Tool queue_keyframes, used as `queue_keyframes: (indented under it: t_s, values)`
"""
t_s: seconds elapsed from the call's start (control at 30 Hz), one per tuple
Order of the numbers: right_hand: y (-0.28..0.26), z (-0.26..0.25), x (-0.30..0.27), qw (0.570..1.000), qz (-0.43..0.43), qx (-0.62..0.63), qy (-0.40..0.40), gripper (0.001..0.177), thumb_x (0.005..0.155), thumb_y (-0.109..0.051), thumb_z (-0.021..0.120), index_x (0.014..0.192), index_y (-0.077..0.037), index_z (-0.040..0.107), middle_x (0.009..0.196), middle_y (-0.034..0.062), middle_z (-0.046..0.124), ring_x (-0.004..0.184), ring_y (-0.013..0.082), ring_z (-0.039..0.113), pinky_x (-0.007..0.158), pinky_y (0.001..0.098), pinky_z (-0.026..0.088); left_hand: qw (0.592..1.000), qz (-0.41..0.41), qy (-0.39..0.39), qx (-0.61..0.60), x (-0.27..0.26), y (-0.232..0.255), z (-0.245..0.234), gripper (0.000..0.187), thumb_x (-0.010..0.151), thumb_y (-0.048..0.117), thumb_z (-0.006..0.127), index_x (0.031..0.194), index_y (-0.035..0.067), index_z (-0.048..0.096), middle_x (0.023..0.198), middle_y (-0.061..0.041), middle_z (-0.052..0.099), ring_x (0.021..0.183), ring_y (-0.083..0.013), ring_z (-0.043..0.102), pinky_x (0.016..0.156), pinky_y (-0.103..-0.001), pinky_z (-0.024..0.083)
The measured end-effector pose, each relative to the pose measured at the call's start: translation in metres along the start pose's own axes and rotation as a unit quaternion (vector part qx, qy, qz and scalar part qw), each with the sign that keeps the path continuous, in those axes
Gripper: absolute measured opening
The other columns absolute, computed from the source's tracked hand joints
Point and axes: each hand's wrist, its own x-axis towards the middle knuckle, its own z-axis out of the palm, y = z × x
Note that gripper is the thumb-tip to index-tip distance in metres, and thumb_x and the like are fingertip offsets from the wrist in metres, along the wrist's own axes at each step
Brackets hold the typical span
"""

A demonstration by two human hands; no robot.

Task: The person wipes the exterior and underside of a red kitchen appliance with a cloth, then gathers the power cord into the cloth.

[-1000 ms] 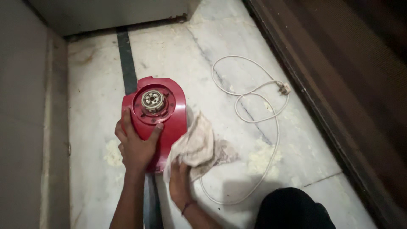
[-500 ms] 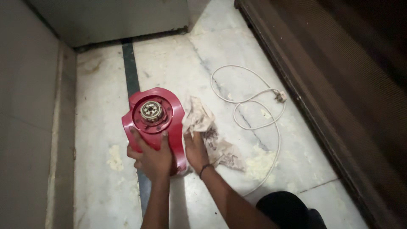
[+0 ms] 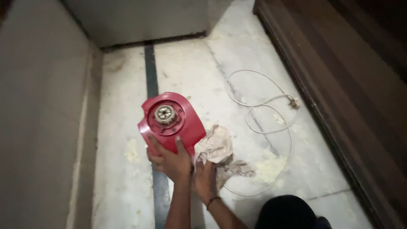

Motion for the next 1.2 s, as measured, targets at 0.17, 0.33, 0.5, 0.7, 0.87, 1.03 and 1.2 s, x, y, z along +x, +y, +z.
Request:
queue_keyframes:
  t_s: [0.17, 0.33, 0.5, 0.7, 0.87, 1.03, 1.2]
  values:
    - [-0.059, -0.02, 0.049, 0.98, -0.093, -0.171, -0.039, 0.044, 0.099, -0.025, 0.053, 0.134, 0.002, 0.057, 0.138, 0.0298, 0.056, 0.129, 0.0457, 0.049, 0.113, 0.0485, 0.035, 0.992, 0.038, -0.009, -0.119, 0.008, -0.024, -0.017, 0.078, 0.101, 0.04, 0.053, 0.165, 0.012, 0.017, 0.158, -0.026, 0.034, 0.144, -0.0432, 0.037, 0.117, -0.049, 0.031]
    - [-0.11, -0.034, 0.04, 0.767, -0.288, -0.517, -0.249, 0.026, 0.096, -0.031, 0.06, 0.105, -0.01, 0.072, 0.141, 0.0378, 0.048, 0.15, 0.0516, 0.024, 0.124, 0.0595, 0.012, 0.979, -0.005, -0.048, -0.199, 0.021, -0.049, -0.023, 0.064, 0.106, 0.04, 0.04, 0.158, 0.005, 0.03, 0.156, -0.023, 0.041, 0.142, -0.0363, 0.044, 0.115, -0.042, 0.035]
    - [-0.115, -0.03, 0.011, 0.781, -0.356, -0.39, -0.332, 0.047, 0.088, -0.027, 0.063, 0.122, 0.005, 0.066, 0.145, 0.0346, 0.045, 0.143, 0.0512, 0.028, 0.12, 0.0585, 0.015, 0.911, -0.101, -0.146, -0.373, 0.031, -0.081, -0.033, 0.071, 0.105, 0.054, 0.025, 0.146, 0.005, 0.056, 0.139, -0.013, 0.068, 0.127, -0.0257, 0.064, 0.107, -0.038, 0.046]
    - [-0.128, 0.009, 0.032, 0.753, -0.457, -0.35, -0.319, 0.042, 0.091, -0.024, 0.062, 0.122, 0.004, 0.064, 0.155, 0.0386, 0.033, 0.148, 0.0515, 0.026, 0.122, 0.0554, 0.019, 0.786, -0.255, -0.178, -0.533, 0.043, -0.114, -0.014, 0.073, 0.104, 0.059, 0.027, 0.151, 0.007, 0.046, 0.135, -0.017, 0.063, 0.117, -0.033, 0.064, 0.098, -0.046, 0.052]
    - [-0.169, 0.074, 0.055, 0.731, -0.521, -0.348, -0.273, 0.053, 0.089, -0.022, 0.061, 0.133, 0.008, 0.058, 0.16, 0.0345, 0.028, 0.149, 0.0474, 0.027, 0.122, 0.0541, 0.019, 0.796, -0.13, -0.22, -0.548, 0.037, -0.119, -0.02, 0.08, 0.103, 0.062, 0.025, 0.154, 0.003, 0.043, 0.144, -0.013, 0.059, 0.125, -0.0238, 0.061, 0.101, -0.038, 0.05]
    - [-0.175, 0.072, 0.044, 0.736, -0.462, -0.374, -0.324, 0.068, 0.077, -0.036, 0.068, 0.127, 0.01, 0.057, 0.158, 0.0322, 0.024, 0.147, 0.0479, 0.024, 0.12, 0.0518, 0.017, 0.81, -0.131, -0.232, -0.523, 0.044, -0.132, -0.01, 0.077, 0.099, 0.06, 0.025, 0.158, 0.012, 0.034, 0.148, -0.011, 0.056, 0.129, -0.0228, 0.057, 0.098, -0.034, 0.048]
    - [-0.144, 0.018, 0.024, 0.718, -0.492, -0.355, -0.341, 0.046, 0.093, -0.02, 0.056, 0.133, 0.002, 0.059, 0.161, 0.0313, 0.03, 0.149, 0.0476, 0.027, 0.121, 0.0536, 0.019, 0.818, -0.223, -0.206, -0.489, 0.05, -0.17, 0.015, 0.063, 0.103, 0.046, 0.041, 0.143, -0.001, 0.053, 0.137, -0.014, 0.064, 0.117, -0.023, 0.064, 0.09, -0.035, 0.049]
